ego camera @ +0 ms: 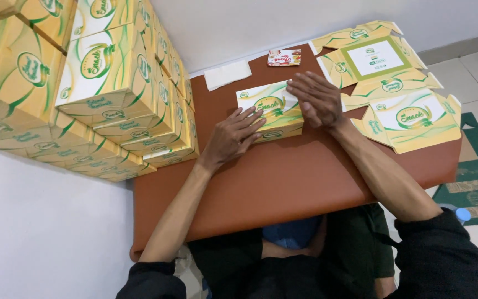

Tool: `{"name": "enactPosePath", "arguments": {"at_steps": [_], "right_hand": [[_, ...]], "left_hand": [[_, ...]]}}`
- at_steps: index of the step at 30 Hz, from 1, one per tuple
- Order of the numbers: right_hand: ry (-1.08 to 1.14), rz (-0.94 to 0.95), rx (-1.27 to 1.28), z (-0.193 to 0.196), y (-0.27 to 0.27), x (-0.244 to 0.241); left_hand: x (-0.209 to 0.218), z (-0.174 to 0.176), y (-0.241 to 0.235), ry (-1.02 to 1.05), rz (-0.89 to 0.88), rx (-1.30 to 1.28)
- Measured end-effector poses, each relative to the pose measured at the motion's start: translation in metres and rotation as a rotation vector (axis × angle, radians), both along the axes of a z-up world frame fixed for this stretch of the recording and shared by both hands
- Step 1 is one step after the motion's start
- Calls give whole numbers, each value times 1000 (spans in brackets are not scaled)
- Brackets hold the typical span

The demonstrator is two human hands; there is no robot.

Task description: Folding flat cardboard templates into finished snack boxes and stacking them.

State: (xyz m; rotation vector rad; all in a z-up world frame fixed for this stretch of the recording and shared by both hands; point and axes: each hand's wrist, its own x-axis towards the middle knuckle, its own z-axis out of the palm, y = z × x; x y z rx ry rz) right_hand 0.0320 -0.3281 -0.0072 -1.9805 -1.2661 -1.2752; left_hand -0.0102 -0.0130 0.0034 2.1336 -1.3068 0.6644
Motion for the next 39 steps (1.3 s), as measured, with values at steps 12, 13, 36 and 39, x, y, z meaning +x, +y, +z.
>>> {"name": "enactPosePath", "arguments": {"at_steps": [12,13,36,39], "right_hand": [[-65,-174,74,12,-12,4],[-65,-177,56,10,-13,4],[133,-296,-8,23,0,-30],[139,-304,-9,21,-1,-33]], "left_hand": [[-168,12,-4,-92,343,13],[-183,18,3,-45,407,-14],[-227,23,168,-194,1395,-36],[-226,18,172,-186,1399,-10]]}}
